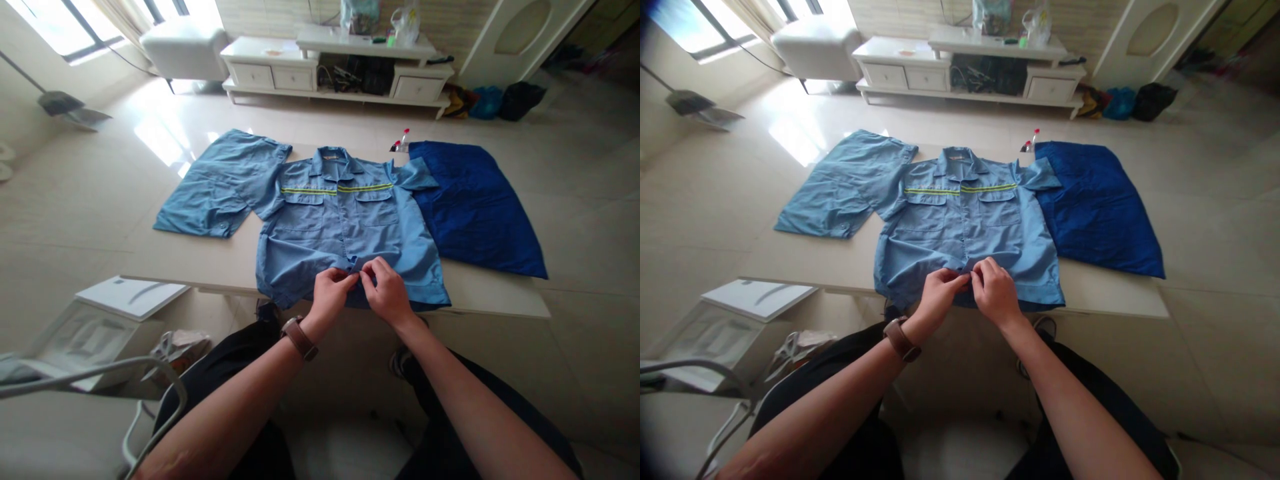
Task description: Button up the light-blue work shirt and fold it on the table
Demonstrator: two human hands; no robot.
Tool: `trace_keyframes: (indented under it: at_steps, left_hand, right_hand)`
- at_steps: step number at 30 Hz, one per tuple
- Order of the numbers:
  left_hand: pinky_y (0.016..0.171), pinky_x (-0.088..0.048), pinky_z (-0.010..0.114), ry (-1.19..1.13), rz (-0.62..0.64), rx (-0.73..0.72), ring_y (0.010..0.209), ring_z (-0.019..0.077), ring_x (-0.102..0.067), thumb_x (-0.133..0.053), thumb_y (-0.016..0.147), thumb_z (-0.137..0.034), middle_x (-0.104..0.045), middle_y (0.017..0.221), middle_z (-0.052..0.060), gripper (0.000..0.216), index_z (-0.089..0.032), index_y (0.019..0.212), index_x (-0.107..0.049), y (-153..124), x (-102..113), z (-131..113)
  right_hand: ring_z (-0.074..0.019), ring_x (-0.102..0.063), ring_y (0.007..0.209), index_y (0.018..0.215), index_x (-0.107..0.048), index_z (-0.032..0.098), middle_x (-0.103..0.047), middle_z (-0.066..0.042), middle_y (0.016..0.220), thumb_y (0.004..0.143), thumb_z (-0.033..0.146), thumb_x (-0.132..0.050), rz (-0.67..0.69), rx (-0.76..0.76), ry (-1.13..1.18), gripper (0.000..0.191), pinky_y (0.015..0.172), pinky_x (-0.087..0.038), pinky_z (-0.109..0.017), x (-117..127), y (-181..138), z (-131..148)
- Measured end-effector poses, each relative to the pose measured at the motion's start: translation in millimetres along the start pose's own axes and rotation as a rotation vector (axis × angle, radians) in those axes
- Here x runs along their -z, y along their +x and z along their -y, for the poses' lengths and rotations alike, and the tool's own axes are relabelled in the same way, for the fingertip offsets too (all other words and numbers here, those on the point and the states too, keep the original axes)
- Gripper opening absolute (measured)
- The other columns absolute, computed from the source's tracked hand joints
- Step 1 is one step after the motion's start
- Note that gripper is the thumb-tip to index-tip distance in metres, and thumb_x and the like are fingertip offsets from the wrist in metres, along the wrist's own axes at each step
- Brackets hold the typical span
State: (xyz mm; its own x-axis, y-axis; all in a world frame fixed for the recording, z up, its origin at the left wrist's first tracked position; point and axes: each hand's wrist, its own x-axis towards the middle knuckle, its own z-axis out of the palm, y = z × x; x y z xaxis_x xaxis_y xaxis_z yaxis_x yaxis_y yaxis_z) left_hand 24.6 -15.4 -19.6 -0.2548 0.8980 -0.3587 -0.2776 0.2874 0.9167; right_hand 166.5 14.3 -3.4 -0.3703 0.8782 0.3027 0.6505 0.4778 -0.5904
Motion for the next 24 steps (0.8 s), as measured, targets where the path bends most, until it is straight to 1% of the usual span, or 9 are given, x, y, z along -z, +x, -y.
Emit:
trace_keyframes:
  at_steps: [4, 8, 11, 15, 17, 20, 24]
  left_hand:
    - [0.071, -0.051, 0.026, -0.133, 0.011, -0.014, 0.071, 0.0136, -0.065, -0.085, 0.066, -0.03, -0.071, 0.074, 0.002, 0.023, -0.014, 0.075, -0.069, -1.4, -2.7, 1.0]
    - [0.072, -0.053, 0.027, -0.196, 0.004, 0.006, 0.068, 0.0127, -0.064, -0.085, 0.063, -0.03, -0.067, 0.069, -0.001, 0.027, -0.016, 0.071, -0.063, -2.0, -4.3, -2.2]
    - [0.066, -0.052, 0.026, -0.137, 0.003, -0.023, 0.062, 0.0125, -0.061, -0.083, 0.062, -0.028, -0.063, 0.062, -0.003, 0.027, -0.018, 0.068, -0.059, 0.2, -2.0, -5.0]
    - [0.057, -0.043, 0.023, 0.024, 0.029, -0.136, 0.058, 0.0108, -0.056, -0.076, 0.064, -0.023, -0.061, 0.059, -0.002, 0.016, -0.017, 0.066, -0.061, 3.0, 2.2, -6.8]
    - [0.055, -0.039, 0.021, 0.068, 0.027, -0.174, 0.057, 0.0096, -0.054, -0.074, 0.064, -0.021, -0.061, 0.06, -0.002, 0.013, -0.017, 0.065, -0.062, 3.7, 3.1, -6.8]
    - [0.054, -0.038, 0.02, 0.067, 0.023, -0.163, 0.056, 0.0085, -0.052, -0.072, 0.062, -0.02, -0.059, 0.058, -0.003, 0.012, -0.017, 0.064, -0.06, 3.9, 2.4, -8.0]
    - [0.056, -0.043, 0.021, 0.013, 0.043, -0.103, 0.056, 0.0089, -0.055, -0.075, 0.061, -0.022, -0.061, 0.06, -0.003, 0.017, -0.016, 0.066, -0.06, 3.1, 0.2, -13.2]
  right_hand:
    - [-0.0235, -0.059, 0.082, 0.086, -0.051, 0.025, -0.06, -0.006, 0.087, 0.099, 0.021, -0.048, -0.004, -0.007, -0.003, 0.014, 0.075, -0.044, -0.035, -2.1, 0.5, 0.4]
    - [-0.0237, -0.058, 0.081, 0.086, -0.05, 0.025, -0.06, -0.005, 0.087, 0.097, 0.02, -0.048, -0.011, -0.015, 0.013, 0.013, 0.074, -0.043, -0.035, -3.8, 1.2, 0.3]
    - [-0.0234, -0.057, 0.08, 0.085, -0.049, 0.025, -0.059, -0.006, 0.087, 0.095, 0.018, -0.048, -0.014, -0.018, 0.04, 0.013, 0.073, -0.043, -0.035, -5.2, 1.4, 0.2]
    - [-0.0217, -0.056, 0.078, 0.084, -0.048, 0.025, -0.056, -0.004, 0.084, 0.094, 0.021, -0.05, -0.012, -0.037, 0.092, 0.011, 0.073, -0.042, -0.034, -8.6, 1.2, -1.6]
    - [-0.0206, -0.055, 0.077, 0.084, -0.048, 0.025, -0.056, -0.003, 0.084, 0.095, 0.024, -0.051, 0.003, -0.061, 0.119, 0.012, 0.072, -0.041, -0.033, -10.0, 1.3, -2.8]
    - [-0.0199, -0.054, 0.077, 0.082, -0.048, 0.024, -0.056, -0.002, 0.082, 0.096, 0.028, -0.05, 0.019, -0.104, 0.18, 0.015, 0.072, -0.04, -0.032, -9.6, 2.3, -3.2]
    - [-0.0193, -0.053, 0.075, 0.077, -0.049, 0.024, -0.056, -0.002, 0.079, 0.093, 0.033, -0.052, 0.003, -0.183, 0.302, 0.018, 0.072, -0.04, -0.032, -6.4, 5.0, -1.6]
